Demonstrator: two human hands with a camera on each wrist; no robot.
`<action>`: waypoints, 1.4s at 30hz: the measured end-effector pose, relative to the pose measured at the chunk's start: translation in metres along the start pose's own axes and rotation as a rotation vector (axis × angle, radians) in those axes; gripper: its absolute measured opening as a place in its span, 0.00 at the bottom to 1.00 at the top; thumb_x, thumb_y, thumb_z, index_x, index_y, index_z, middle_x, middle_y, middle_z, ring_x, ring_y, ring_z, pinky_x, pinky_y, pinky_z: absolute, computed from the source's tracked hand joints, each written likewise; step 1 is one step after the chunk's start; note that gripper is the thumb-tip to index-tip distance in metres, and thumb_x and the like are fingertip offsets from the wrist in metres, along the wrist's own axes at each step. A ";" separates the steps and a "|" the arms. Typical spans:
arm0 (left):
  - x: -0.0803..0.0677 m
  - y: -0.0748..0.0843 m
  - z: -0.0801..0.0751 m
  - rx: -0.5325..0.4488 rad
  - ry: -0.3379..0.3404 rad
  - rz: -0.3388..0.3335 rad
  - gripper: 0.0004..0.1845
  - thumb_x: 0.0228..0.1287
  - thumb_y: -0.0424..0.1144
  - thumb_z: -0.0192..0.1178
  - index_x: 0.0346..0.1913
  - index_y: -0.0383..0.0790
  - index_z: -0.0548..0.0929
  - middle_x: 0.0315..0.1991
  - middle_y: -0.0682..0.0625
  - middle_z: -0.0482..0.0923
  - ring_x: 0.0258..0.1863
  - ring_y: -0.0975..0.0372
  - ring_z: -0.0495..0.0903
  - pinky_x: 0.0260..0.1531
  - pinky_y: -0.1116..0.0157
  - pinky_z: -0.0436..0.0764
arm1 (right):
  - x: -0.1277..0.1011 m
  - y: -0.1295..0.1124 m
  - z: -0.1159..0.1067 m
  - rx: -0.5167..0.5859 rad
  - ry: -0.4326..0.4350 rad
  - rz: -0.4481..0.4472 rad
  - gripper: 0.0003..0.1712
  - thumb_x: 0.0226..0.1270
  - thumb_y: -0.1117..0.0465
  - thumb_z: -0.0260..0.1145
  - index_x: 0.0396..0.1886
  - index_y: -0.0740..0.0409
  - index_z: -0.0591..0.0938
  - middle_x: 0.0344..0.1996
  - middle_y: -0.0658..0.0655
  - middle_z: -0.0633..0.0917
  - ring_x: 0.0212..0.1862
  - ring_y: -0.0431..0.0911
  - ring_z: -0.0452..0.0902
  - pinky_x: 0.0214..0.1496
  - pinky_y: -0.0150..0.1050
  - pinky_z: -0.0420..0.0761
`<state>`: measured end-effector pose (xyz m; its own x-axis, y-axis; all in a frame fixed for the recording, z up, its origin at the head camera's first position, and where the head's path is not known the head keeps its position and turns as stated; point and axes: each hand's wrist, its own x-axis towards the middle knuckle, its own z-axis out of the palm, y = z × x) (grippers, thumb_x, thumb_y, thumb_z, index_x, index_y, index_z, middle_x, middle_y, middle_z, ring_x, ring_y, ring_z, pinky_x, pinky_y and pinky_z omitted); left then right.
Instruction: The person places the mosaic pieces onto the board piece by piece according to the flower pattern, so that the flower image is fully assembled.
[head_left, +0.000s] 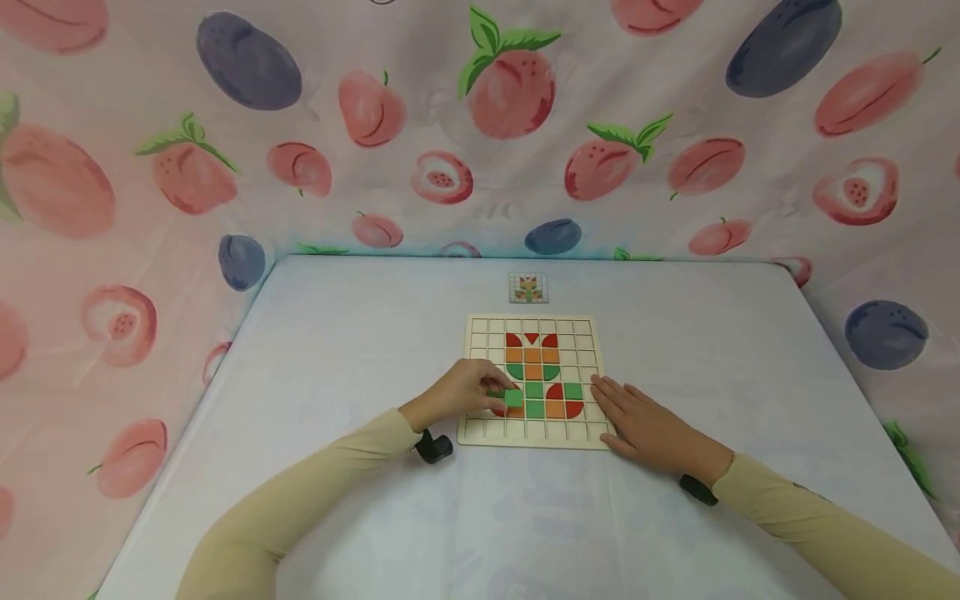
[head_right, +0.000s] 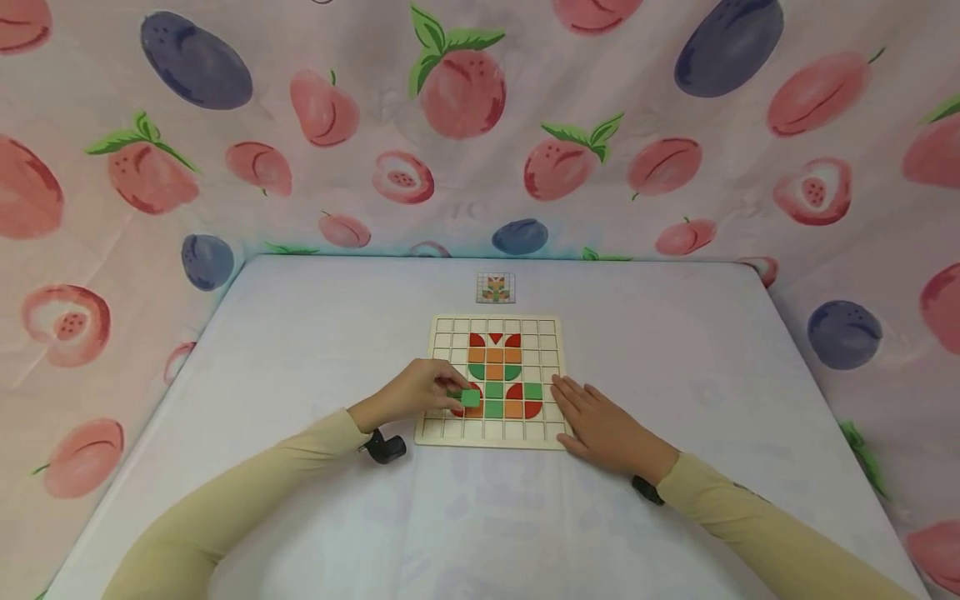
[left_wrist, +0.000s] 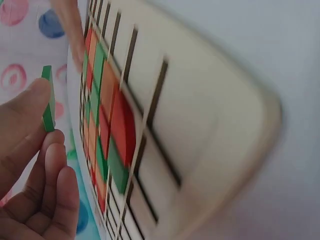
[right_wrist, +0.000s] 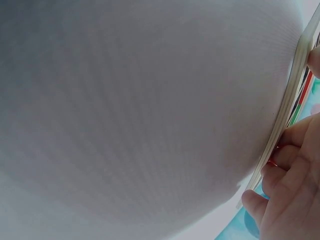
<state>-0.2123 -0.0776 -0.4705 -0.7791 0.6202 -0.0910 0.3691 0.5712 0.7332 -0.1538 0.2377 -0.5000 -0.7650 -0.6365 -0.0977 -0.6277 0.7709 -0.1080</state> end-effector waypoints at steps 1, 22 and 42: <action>0.001 0.001 0.003 -0.002 -0.011 0.012 0.14 0.51 0.36 0.70 0.42 0.38 0.86 0.42 0.48 0.83 0.37 0.62 0.79 0.37 0.73 0.78 | 0.000 0.000 0.000 -0.001 0.000 0.000 0.40 0.69 0.46 0.55 0.71 0.67 0.57 0.72 0.63 0.57 0.73 0.57 0.54 0.70 0.54 0.61; 0.003 0.018 0.034 0.136 -0.097 0.096 0.11 0.49 0.38 0.72 0.37 0.41 0.86 0.29 0.56 0.80 0.30 0.69 0.70 0.31 0.77 0.72 | 0.000 -0.002 -0.001 0.007 0.004 -0.003 0.40 0.69 0.47 0.55 0.71 0.67 0.57 0.72 0.64 0.57 0.72 0.57 0.54 0.69 0.55 0.62; 0.006 0.020 0.037 0.161 -0.085 0.162 0.10 0.48 0.38 0.72 0.33 0.40 0.85 0.27 0.56 0.79 0.28 0.68 0.72 0.31 0.77 0.74 | -0.001 0.001 0.001 0.000 0.007 -0.009 0.40 0.69 0.47 0.54 0.71 0.67 0.57 0.73 0.63 0.56 0.73 0.57 0.54 0.69 0.55 0.62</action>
<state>-0.1908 -0.0429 -0.4813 -0.6603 0.7498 -0.0424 0.5669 0.5347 0.6266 -0.1537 0.2387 -0.5011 -0.7606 -0.6431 -0.0894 -0.6343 0.7654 -0.1089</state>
